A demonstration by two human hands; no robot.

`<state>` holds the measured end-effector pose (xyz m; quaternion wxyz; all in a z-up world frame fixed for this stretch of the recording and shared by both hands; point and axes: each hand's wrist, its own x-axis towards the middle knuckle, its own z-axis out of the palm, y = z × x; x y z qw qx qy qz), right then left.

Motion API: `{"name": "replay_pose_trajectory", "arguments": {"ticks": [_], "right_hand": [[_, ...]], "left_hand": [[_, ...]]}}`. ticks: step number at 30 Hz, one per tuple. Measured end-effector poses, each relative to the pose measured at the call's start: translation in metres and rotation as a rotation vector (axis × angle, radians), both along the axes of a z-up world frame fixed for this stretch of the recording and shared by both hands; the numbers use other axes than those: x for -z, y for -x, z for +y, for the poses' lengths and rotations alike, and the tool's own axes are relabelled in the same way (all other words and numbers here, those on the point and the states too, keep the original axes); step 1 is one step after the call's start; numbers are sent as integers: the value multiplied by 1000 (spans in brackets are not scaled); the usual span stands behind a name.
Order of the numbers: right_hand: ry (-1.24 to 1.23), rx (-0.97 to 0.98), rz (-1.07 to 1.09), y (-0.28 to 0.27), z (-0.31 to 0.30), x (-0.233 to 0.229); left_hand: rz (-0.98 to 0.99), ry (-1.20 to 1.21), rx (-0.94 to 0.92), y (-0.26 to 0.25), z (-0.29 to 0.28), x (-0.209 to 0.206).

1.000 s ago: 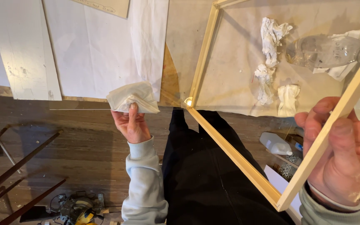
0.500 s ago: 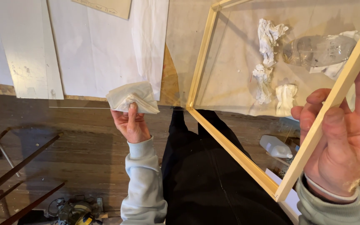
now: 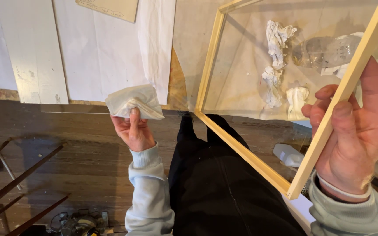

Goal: Cleaning a wooden picture frame and glass pane using a cloth.

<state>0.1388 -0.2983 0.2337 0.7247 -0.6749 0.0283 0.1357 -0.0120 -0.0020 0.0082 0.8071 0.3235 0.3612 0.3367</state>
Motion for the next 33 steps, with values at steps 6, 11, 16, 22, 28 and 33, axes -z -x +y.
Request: {"name": "replay_pose_trajectory", "arguments": {"ticks": [6,11,16,22,28,33], "right_hand": [[43,11,13,2,-8,4],[-1,2,14,0,-5,2],[-47,-51,-11,0,-13,9],[-67,-28,9,2,-21,14],[-81,29,60,4,-22,13],[-54,18,70,11,-29,14]], "left_hand": [[-99,-41,38,18,5,38],[-9,14,18,9,7,31],[16,28,29,6,11,32],[28,65,42,3,10,37],[26,51,57,-1,9,42],[-17,32,71,11,7,65]]}}
